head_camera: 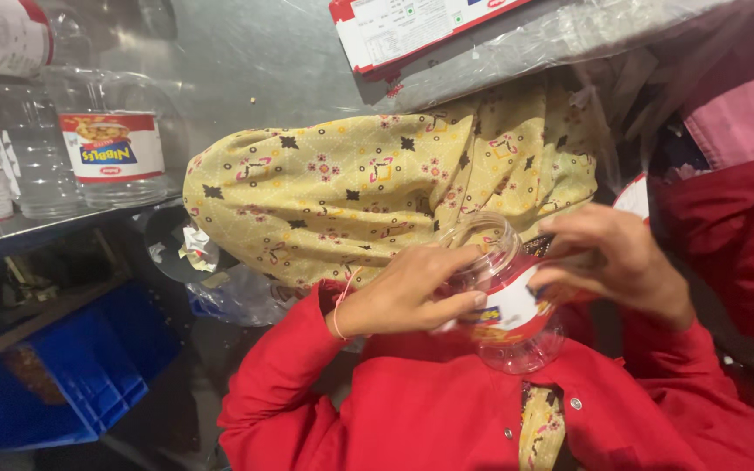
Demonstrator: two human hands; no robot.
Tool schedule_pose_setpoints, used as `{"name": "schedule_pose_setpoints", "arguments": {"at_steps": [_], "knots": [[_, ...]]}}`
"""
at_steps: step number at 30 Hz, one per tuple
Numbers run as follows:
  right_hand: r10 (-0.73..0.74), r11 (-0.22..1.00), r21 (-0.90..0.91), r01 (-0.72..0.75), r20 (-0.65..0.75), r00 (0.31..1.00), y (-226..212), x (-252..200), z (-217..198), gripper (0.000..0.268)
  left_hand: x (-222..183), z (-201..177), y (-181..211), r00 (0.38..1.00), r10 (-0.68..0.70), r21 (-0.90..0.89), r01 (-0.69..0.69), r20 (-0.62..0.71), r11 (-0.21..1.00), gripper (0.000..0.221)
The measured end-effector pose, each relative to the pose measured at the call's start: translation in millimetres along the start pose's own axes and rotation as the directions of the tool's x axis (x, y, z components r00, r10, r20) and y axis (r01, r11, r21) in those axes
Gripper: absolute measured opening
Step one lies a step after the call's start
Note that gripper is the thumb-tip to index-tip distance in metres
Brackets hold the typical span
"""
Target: The person peels adhesive labels from a strip and applies them to the sides of clear plastic bottles one at a time by hand.
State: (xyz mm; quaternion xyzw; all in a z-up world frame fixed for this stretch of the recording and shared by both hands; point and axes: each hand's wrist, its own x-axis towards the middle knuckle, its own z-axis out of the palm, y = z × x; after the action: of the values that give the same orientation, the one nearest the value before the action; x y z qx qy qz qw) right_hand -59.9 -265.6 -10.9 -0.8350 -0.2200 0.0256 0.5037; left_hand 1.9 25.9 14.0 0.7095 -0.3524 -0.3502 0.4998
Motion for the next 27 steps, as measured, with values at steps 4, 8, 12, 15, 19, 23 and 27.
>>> {"name": "schedule_pose_setpoints", "arguments": {"at_steps": [4, 8, 12, 15, 19, 23, 27], "knots": [[0.191, 0.965, 0.184, -0.188, -0.002, 0.982, 16.8, -11.0, -8.4, 0.069, -2.0, -2.0, 2.8, 0.999, 0.026, 0.016, -0.027, 0.025, 1.000, 0.028], [0.321, 0.898, 0.297, -0.324, 0.059, 0.945, 46.9, -18.2, 1.4, 0.069, 0.2, -3.5, -5.7, 0.995, 0.051, 0.032, -0.054, 0.086, 0.998, 0.027], [0.371, 0.554, 0.718, -0.421, 0.239, 0.897, 76.7, -4.3, 50.3, 0.080, -4.4, -11.0, -18.3, 0.968, 0.138, -0.024, -0.136, 0.210, 0.990, 0.029], [0.366, 0.421, 0.896, -0.139, -0.028, 0.930, 64.9, 0.8, 85.5, 0.080, -6.3, -12.3, -22.1, 0.972, 0.196, -0.363, -0.137, 0.131, 0.922, 0.041], [0.379, 0.675, 0.735, 0.066, -0.421, 0.824, 24.5, 8.3, 91.0, 0.071, 10.0, 13.4, -21.5, 0.982, -0.041, -0.869, -0.142, -0.183, 0.473, 0.059], [0.102, 0.973, 0.213, 0.092, -0.749, 0.655, 5.6, 41.9, 76.2, 0.064, 32.5, 47.9, -24.4, 0.831, -0.335, -0.774, -0.168, -0.444, 0.611, 0.068], [-0.289, 0.945, -0.325, 0.019, -0.808, 0.513, 0.8, 64.6, 62.6, 0.057, 38.0, 56.5, -19.4, 0.738, -0.188, -0.595, -0.336, -0.648, 0.730, 0.053]]}}
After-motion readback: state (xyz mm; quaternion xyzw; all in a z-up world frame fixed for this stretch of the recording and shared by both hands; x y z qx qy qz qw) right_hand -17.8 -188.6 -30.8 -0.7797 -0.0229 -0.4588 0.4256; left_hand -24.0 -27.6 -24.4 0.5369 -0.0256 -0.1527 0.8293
